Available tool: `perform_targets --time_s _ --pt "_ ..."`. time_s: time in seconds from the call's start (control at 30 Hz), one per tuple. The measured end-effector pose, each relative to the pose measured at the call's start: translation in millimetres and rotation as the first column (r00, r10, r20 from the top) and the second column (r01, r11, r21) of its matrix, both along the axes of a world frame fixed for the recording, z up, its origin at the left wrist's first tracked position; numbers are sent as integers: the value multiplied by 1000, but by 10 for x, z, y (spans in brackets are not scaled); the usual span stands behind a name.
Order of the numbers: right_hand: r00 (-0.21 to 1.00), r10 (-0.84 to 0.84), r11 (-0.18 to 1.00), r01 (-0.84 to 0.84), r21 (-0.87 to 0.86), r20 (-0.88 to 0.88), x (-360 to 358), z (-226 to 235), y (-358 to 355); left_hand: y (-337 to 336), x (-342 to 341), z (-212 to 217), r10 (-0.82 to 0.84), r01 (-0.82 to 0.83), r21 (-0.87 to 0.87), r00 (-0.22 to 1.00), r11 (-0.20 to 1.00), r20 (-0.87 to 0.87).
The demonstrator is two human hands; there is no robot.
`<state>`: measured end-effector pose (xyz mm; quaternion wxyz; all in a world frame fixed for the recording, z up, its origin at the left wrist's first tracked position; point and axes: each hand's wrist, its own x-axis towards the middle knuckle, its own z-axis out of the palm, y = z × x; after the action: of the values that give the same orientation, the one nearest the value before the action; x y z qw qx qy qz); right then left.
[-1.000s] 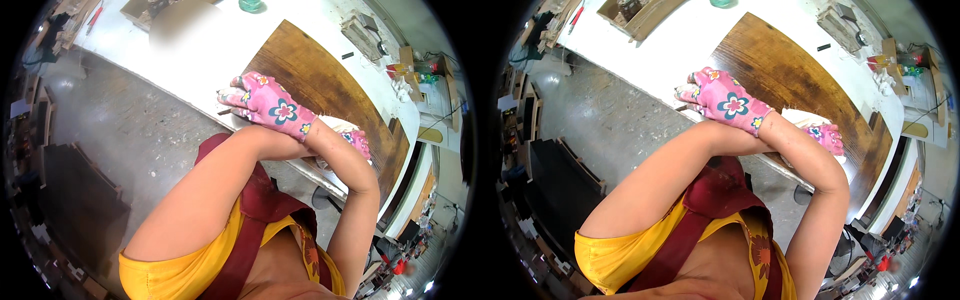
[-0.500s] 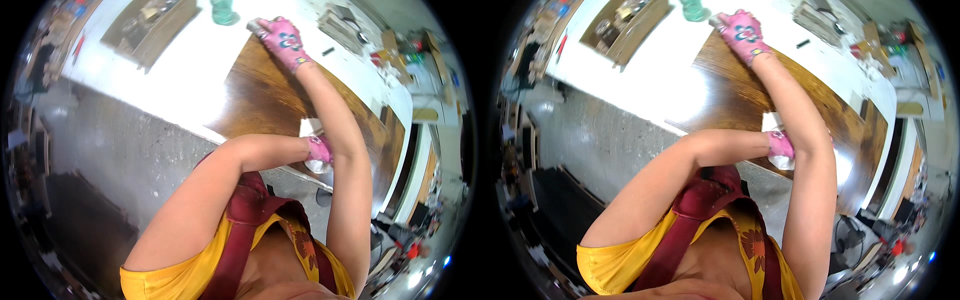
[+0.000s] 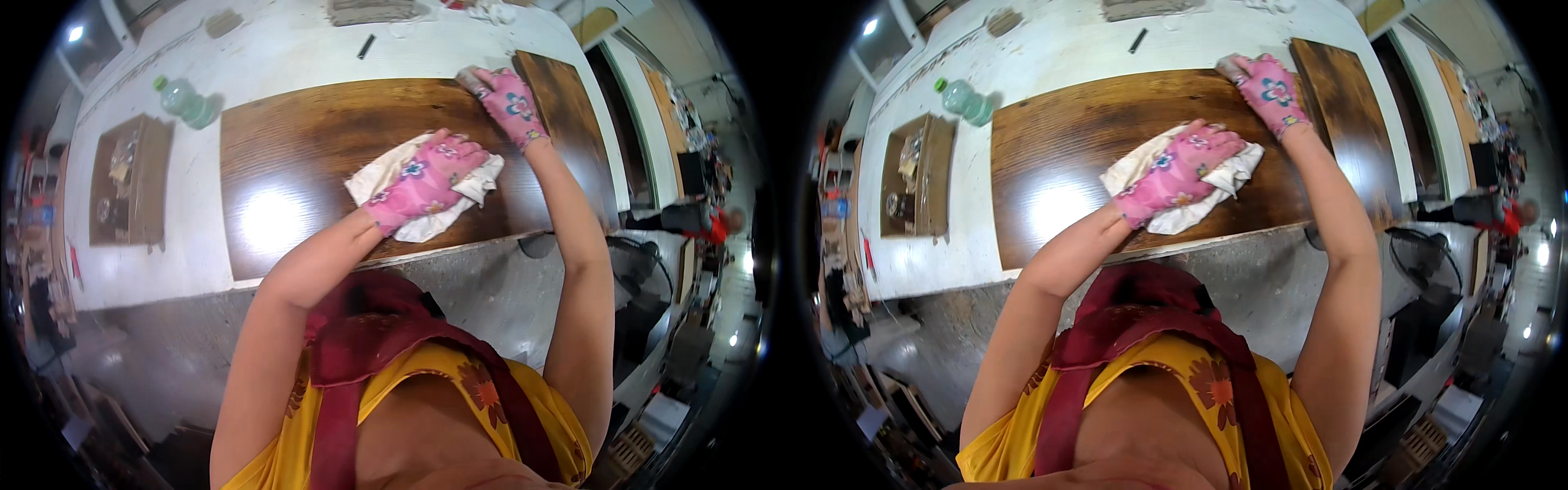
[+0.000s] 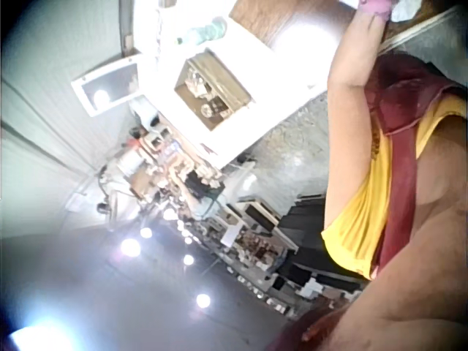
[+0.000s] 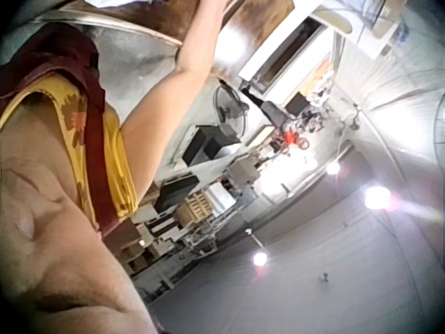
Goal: The person wipes a wood panel using a cloth, then picks up a small block of wood and applies a substance to it from a container before resuming wiping the panel.
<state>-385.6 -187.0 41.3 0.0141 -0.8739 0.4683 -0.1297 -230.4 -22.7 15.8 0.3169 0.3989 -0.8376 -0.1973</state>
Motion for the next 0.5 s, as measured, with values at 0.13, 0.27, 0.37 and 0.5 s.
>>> perform_targets --time_s 0.13,0.27,0.37,0.5 --pt "974 -223 974 222 -35 -29 -691 128 -282 1 -9 -67 37 -38 16 999 999 28" --pt "906 -421 907 421 4 38 -1340 -54 -571 -48 -38 -88 25 -24 -22 999 999 48" --pt "957 -218 976 212 54 193 -1158 -110 -469 -50 -62 -57 45 -44 -14 995 999 88" --pt "944 -274 962 272 38 182 -1019 -159 -328 -55 -40 -33 34 -36 32 996 999 88"
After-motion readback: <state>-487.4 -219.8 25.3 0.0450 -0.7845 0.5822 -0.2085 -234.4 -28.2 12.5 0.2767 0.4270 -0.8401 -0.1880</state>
